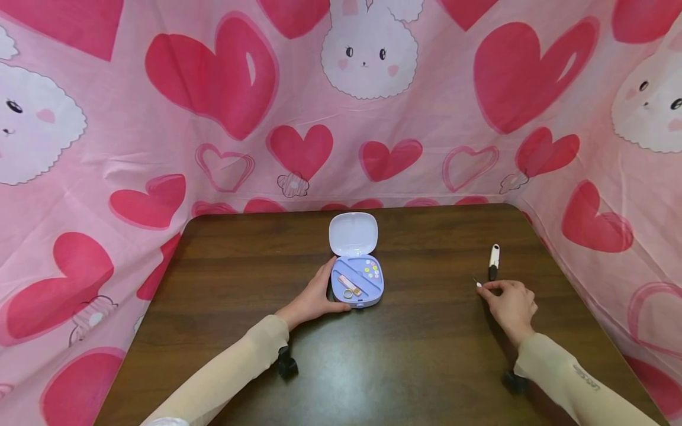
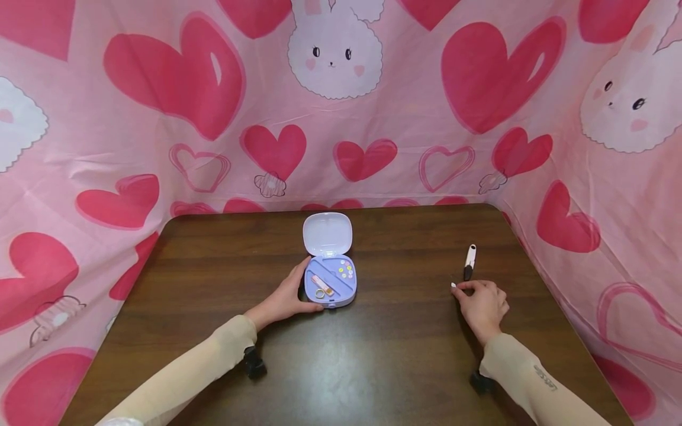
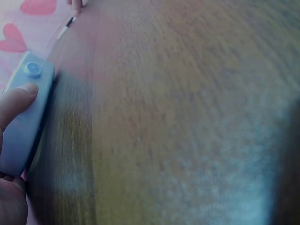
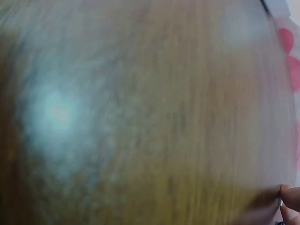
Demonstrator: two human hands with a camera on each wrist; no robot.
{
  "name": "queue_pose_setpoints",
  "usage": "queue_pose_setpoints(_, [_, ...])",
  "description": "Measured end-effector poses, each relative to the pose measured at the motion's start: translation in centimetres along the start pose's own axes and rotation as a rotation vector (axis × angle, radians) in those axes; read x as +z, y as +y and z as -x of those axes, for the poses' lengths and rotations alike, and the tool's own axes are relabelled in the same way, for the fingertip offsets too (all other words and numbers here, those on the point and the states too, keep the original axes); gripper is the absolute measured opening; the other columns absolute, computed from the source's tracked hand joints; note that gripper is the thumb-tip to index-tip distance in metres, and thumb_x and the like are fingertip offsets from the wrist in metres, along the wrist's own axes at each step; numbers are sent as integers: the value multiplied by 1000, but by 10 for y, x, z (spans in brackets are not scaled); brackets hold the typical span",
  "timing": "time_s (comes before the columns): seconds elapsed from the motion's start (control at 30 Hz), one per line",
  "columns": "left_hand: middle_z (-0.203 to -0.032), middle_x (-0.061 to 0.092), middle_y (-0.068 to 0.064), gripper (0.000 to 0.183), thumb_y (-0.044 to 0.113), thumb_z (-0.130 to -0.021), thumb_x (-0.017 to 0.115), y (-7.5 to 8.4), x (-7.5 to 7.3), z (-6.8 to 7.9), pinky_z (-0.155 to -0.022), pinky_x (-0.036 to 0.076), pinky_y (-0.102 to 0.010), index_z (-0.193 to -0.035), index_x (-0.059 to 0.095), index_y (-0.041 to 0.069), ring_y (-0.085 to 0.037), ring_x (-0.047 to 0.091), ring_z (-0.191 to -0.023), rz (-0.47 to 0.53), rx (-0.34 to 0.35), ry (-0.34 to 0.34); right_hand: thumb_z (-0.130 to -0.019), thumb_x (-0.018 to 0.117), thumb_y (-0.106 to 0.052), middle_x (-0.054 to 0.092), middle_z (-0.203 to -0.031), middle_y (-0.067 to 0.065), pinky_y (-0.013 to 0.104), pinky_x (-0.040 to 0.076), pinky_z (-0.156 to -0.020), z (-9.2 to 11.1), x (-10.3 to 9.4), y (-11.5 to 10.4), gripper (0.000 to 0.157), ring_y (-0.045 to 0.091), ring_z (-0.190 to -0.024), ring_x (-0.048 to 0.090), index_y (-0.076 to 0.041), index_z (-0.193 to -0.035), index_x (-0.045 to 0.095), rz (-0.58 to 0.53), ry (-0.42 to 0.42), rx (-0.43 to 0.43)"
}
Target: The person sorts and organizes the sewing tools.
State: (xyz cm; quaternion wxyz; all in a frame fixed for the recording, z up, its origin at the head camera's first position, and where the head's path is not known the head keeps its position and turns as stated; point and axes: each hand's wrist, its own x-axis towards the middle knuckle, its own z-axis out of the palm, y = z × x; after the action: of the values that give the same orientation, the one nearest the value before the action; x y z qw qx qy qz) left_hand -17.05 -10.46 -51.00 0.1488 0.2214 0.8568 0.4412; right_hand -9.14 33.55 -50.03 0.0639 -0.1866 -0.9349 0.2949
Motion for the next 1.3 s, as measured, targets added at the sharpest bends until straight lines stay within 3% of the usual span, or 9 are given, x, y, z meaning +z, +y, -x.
queue_pose_setpoints(0.5, [-167, 25, -14, 124, 34, -79, 93, -3, 1, 0, -123, 28, -52, -168, 10, 15, -31, 31, -152, 16, 3, 4, -99, 74, -29, 60, -132, 29, 76, 18, -100, -5, -2, 7, 30, 59, -131, 32, 0, -102, 79, -56, -7, -38])
queue_pose_setpoints(0.77, [-168, 24, -13, 125, 35, -79, 93, -2, 0, -1, -123, 29, -51, -168, 8, 14, -30, 30, -152, 27, 12, -5, -97, 75, -30, 66, -132, 24, 71, 23, -104, -6, -4, 4, 30, 49, -130, 48, -1, -102, 81, -88, 16, -46])
queue_pose_setpoints(0.87, [-168, 24, -14, 125, 35, -79, 93, -2, 0, -1, -123, 29, -51, -168, 8, 14, -30, 30, -152, 28, 13, -4, -96, 77, -27, 69, -130, 21, 67, 27, -104, -5, -5, 1, 27, 45, -127, 53, 0, -100, 82, -98, 55, -94])
queue_pose_setpoints(1.07, [-168, 24, -15, 125, 33, -79, 94, -2, -1, -2, -123, 29, -51, -168, 9, 12, -31, 30, -152, 24, 15, -1, -91, 81, -12, 71, -120, 24, 61, 28, -102, -3, -4, -10, 16, 44, -122, 51, 3, -93, 81, -131, 150, -230])
queue_pose_setpoints(1.3, [-169, 22, -16, 125, 32, -79, 94, -1, -1, -1, -123, 29, -51, -168, 8, 11, -31, 29, -153, 19, 10, -1, -89, 82, -10, 72, -115, 25, 63, 25, -103, -1, -2, -29, 14, 47, -121, 50, 3, -91, 81, -155, 146, -287])
